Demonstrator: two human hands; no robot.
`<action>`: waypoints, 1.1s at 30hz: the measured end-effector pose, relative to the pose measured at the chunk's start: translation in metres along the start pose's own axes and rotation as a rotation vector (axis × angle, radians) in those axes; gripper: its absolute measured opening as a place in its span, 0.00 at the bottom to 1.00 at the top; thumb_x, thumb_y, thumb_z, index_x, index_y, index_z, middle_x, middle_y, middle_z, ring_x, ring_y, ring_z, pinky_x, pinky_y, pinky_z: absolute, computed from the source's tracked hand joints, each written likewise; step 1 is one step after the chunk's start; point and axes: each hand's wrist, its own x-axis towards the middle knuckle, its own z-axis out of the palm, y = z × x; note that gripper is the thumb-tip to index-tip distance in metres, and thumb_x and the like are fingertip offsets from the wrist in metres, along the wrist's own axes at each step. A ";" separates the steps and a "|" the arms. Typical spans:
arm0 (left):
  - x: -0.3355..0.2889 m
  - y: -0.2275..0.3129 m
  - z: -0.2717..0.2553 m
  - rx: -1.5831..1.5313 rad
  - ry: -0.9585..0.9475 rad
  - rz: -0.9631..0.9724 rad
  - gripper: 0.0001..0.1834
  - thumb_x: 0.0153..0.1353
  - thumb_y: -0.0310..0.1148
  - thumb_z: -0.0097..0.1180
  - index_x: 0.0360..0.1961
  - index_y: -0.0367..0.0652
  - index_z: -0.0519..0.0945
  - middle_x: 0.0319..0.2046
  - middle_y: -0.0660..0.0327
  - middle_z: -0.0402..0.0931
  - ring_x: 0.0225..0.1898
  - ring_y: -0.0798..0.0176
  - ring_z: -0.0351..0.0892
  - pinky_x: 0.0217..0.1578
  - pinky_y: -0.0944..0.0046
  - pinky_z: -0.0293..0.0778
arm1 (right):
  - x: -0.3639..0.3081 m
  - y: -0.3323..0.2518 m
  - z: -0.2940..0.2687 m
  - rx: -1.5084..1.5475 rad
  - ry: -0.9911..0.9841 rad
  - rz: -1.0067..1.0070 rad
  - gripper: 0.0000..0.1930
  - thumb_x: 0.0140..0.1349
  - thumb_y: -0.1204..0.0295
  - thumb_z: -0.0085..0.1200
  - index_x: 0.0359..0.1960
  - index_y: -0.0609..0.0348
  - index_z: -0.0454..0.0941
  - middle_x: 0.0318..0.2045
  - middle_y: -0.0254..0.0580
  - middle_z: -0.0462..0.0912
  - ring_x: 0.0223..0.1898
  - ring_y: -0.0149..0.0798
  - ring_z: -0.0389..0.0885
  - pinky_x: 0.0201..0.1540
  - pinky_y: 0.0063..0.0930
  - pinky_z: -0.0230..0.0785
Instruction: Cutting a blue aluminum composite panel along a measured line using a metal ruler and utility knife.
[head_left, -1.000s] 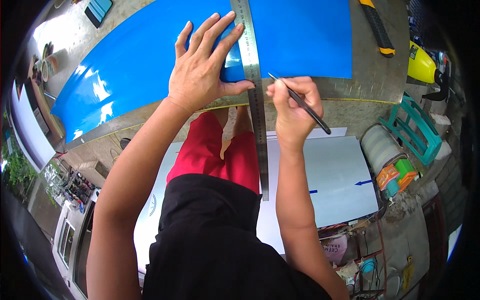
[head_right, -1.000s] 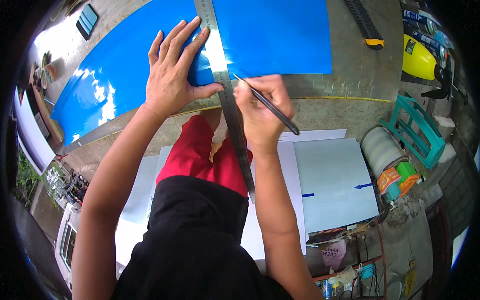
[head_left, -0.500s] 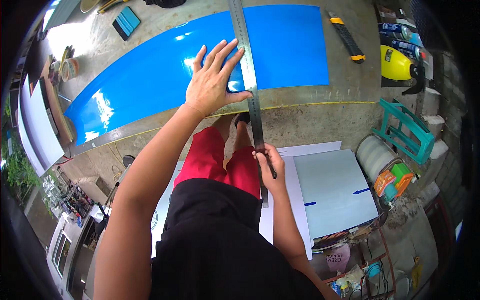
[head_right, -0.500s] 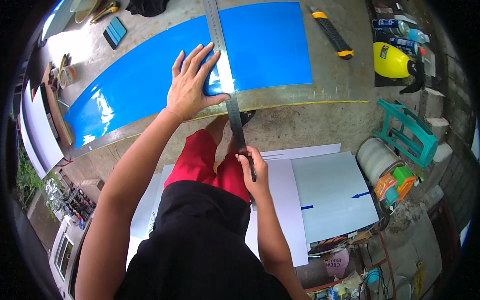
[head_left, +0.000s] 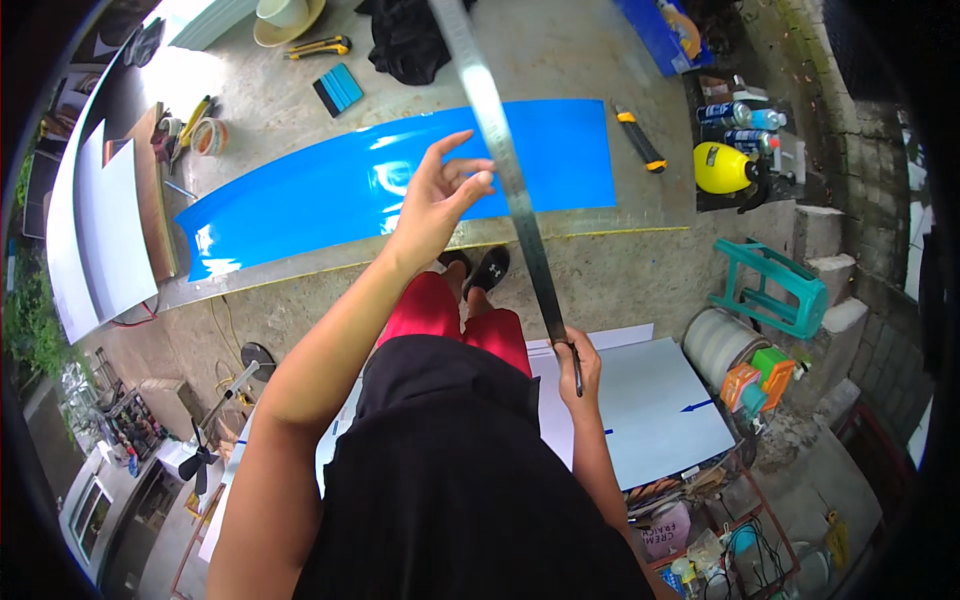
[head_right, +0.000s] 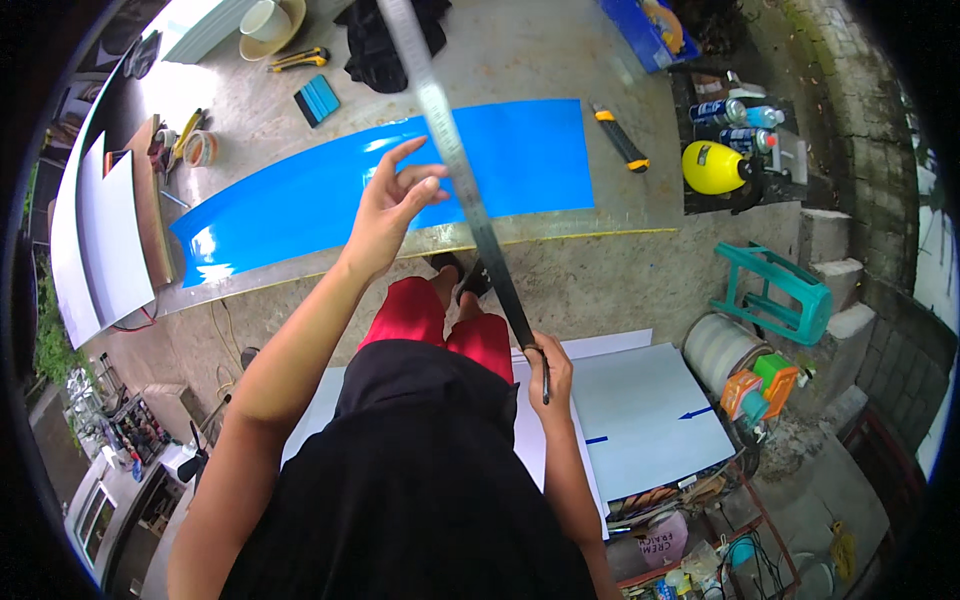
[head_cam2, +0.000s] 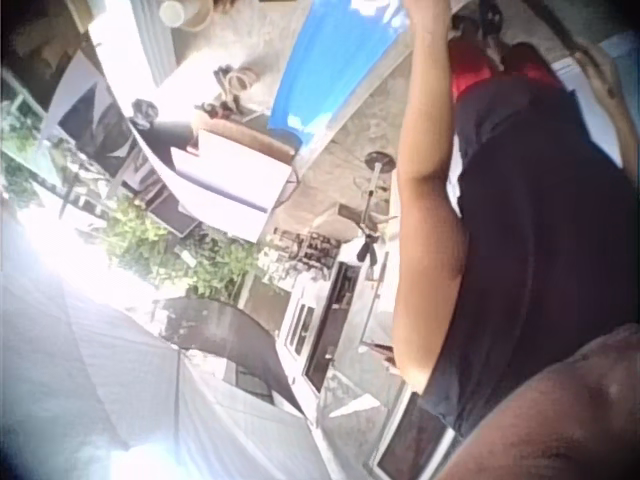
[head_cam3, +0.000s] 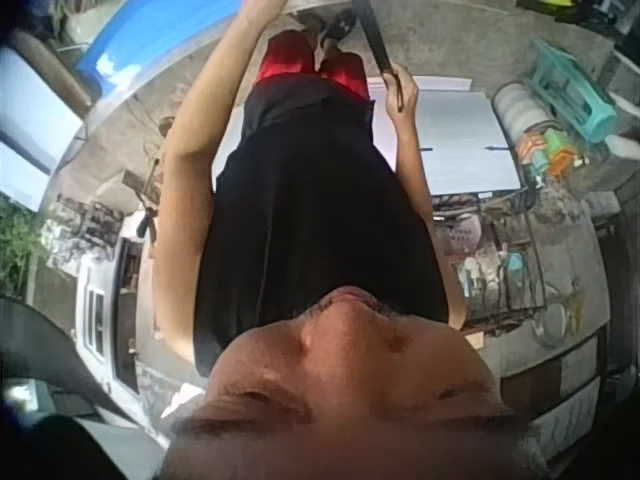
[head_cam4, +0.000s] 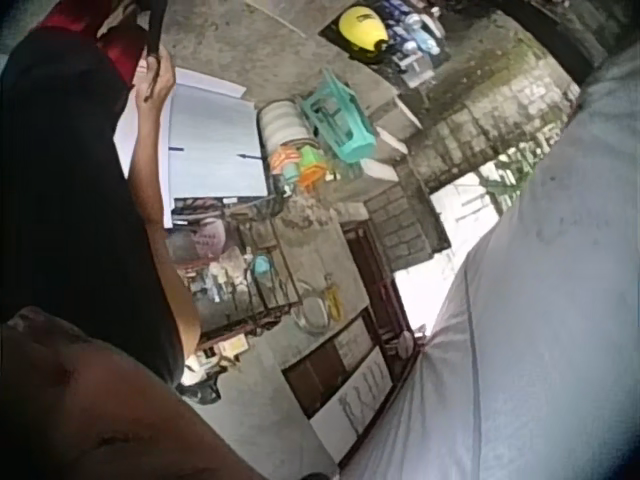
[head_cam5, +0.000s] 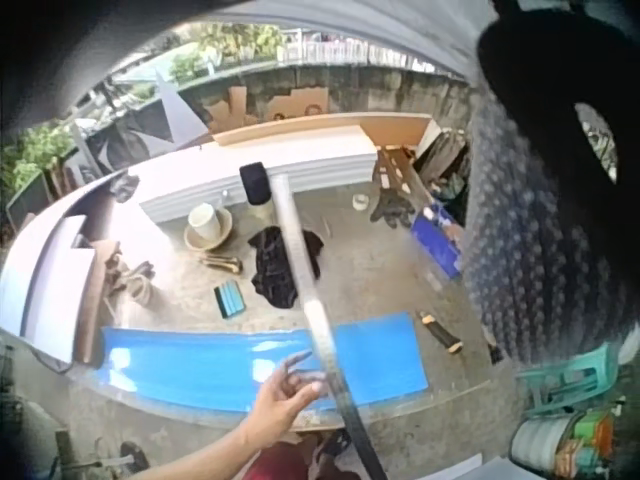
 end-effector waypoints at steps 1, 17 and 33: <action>-0.009 0.008 -0.010 -0.057 0.040 -0.046 0.34 0.76 0.35 0.62 0.77 0.37 0.63 0.59 0.55 0.81 0.51 0.63 0.83 0.58 0.60 0.78 | 0.000 -0.014 -0.004 -0.004 -0.009 -0.031 0.13 0.68 0.84 0.52 0.51 0.64 0.83 0.37 0.43 0.85 0.39 0.38 0.83 0.47 0.28 0.73; -0.139 -0.089 -0.128 -0.170 0.907 -0.038 0.14 0.76 0.39 0.62 0.37 0.39 0.79 0.33 0.59 0.83 0.34 0.68 0.84 0.39 0.65 0.83 | 0.135 -0.108 0.038 -0.365 -0.503 -0.639 0.23 0.58 0.82 0.64 0.57 0.59 0.86 0.33 0.46 0.80 0.38 0.52 0.76 0.47 0.42 0.70; -0.101 -0.145 -0.147 -0.243 1.366 -0.025 0.13 0.74 0.34 0.64 0.50 0.35 0.81 0.34 0.60 0.85 0.31 0.70 0.83 0.34 0.68 0.81 | 0.243 -0.075 0.075 -0.462 -0.845 -0.850 0.26 0.57 0.80 0.68 0.59 0.59 0.81 0.43 0.52 0.82 0.47 0.58 0.79 0.52 0.47 0.73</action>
